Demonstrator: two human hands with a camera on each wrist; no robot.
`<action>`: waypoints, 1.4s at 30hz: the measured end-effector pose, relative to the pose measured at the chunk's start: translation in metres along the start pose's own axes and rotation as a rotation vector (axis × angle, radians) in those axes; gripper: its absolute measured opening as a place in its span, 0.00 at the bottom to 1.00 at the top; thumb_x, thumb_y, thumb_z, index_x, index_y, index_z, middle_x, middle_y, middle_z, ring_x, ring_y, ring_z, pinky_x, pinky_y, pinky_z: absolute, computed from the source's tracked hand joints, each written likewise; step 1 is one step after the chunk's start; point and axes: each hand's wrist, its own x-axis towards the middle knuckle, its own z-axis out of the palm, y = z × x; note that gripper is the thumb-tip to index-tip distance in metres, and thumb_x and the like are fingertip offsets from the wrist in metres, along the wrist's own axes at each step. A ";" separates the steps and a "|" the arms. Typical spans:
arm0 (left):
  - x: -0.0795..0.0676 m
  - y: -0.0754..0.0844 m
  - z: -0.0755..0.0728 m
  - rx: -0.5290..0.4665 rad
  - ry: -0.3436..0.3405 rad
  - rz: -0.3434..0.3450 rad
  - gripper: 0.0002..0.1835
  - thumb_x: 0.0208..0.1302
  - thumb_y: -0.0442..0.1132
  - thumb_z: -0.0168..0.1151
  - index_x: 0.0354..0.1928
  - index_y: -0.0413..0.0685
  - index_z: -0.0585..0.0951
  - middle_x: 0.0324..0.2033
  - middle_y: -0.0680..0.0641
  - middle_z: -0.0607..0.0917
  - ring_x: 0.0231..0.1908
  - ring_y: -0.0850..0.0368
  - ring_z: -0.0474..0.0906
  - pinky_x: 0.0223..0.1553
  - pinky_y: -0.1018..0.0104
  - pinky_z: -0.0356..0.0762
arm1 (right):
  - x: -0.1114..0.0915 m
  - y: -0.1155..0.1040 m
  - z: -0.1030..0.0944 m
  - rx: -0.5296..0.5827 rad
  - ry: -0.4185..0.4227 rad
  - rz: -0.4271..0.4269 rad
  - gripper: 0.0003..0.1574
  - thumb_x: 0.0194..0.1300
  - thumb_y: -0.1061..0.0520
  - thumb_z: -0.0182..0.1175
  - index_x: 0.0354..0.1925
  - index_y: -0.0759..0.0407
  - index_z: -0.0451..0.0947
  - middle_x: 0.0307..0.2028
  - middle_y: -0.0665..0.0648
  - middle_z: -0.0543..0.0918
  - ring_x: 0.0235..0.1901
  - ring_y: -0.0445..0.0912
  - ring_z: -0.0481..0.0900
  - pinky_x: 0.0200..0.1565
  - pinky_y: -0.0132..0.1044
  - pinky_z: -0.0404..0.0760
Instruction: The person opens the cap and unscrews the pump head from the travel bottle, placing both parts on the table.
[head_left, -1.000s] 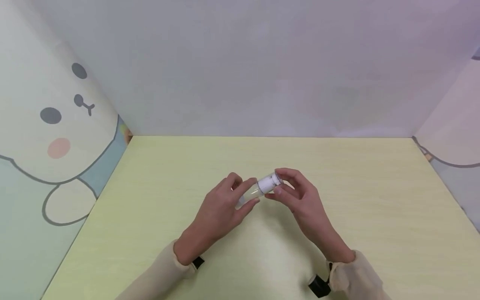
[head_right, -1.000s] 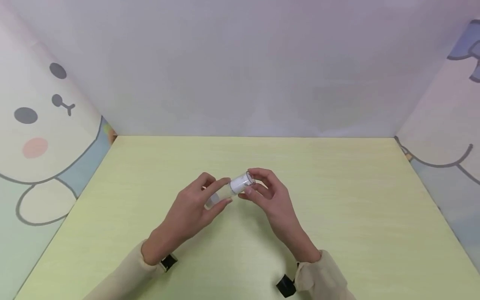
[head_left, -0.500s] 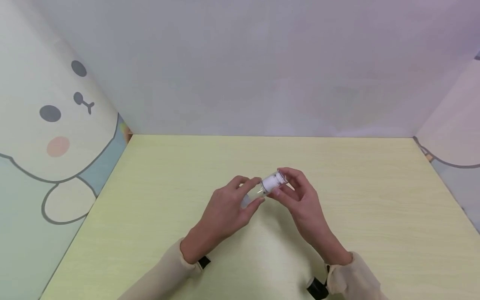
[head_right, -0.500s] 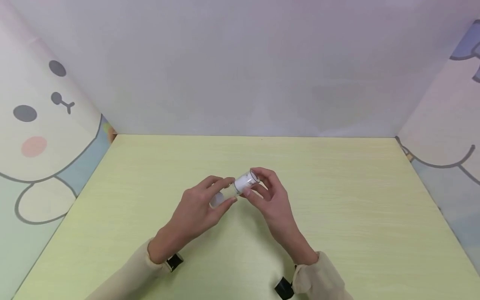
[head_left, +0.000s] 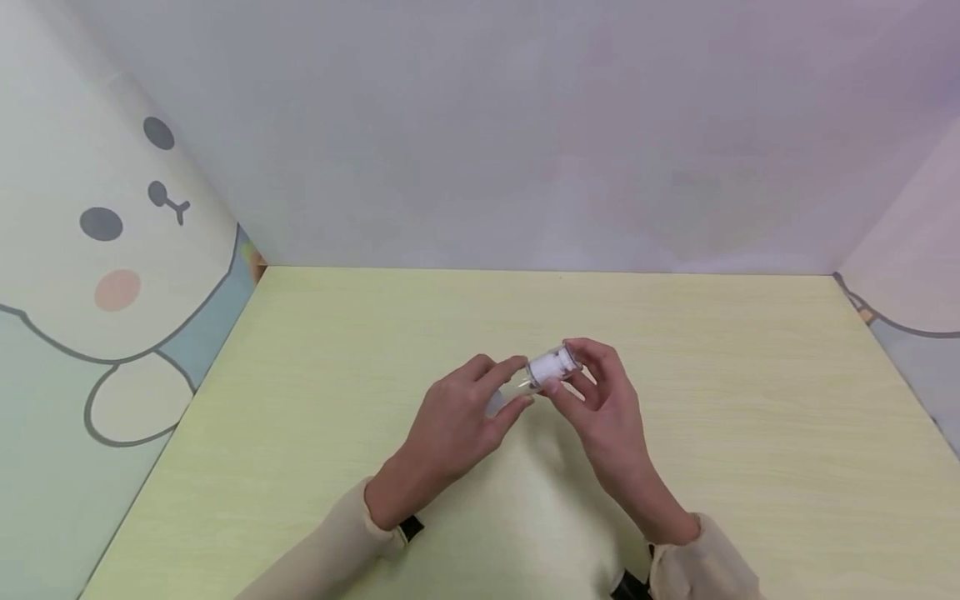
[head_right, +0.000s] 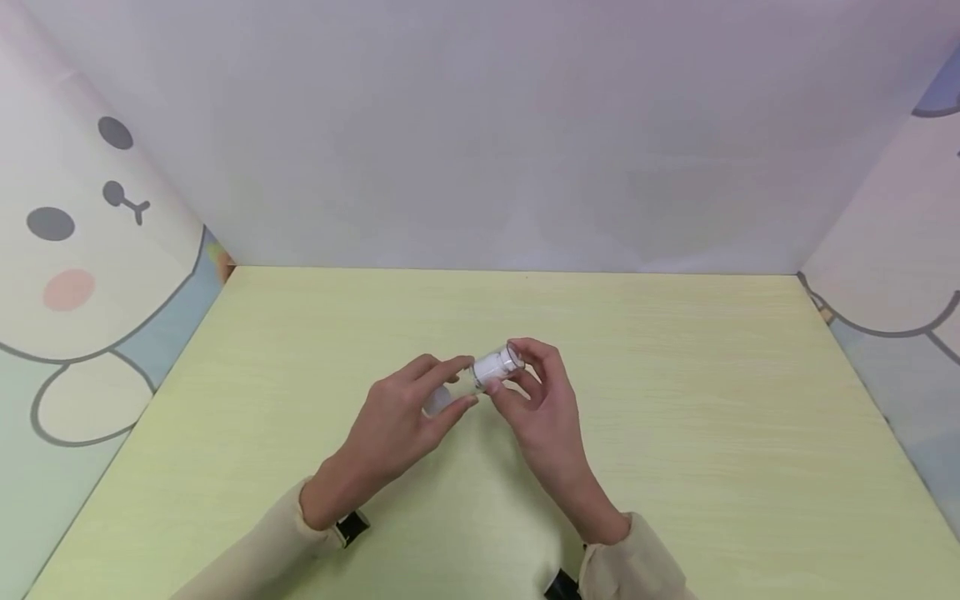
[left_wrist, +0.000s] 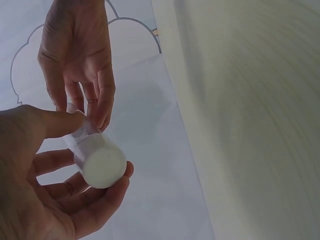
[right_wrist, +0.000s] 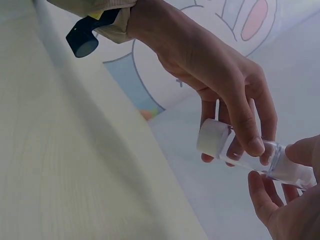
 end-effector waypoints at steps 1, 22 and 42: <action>0.000 0.000 0.000 0.002 0.003 0.002 0.23 0.65 0.47 0.75 0.60 0.51 0.84 0.35 0.47 0.85 0.23 0.64 0.70 0.24 0.77 0.69 | -0.001 0.000 0.001 -0.011 0.013 -0.011 0.34 0.69 0.73 0.63 0.68 0.66 0.62 0.60 0.57 0.72 0.51 0.40 0.83 0.53 0.33 0.87; 0.003 -0.007 -0.011 0.121 0.013 0.131 0.23 0.63 0.41 0.77 0.59 0.54 0.84 0.46 0.47 0.83 0.43 0.51 0.81 0.43 0.62 0.82 | 0.007 -0.008 -0.018 -0.649 -0.164 -0.415 0.32 0.59 0.72 0.73 0.60 0.56 0.78 0.55 0.52 0.82 0.49 0.40 0.81 0.50 0.29 0.86; 0.003 -0.005 -0.017 0.231 0.079 0.180 0.23 0.56 0.38 0.81 0.54 0.56 0.86 0.43 0.50 0.87 0.41 0.51 0.80 0.40 0.60 0.81 | 0.009 -0.014 -0.027 -0.697 -0.215 -0.493 0.32 0.52 0.73 0.76 0.54 0.55 0.81 0.49 0.50 0.86 0.42 0.39 0.82 0.45 0.28 0.86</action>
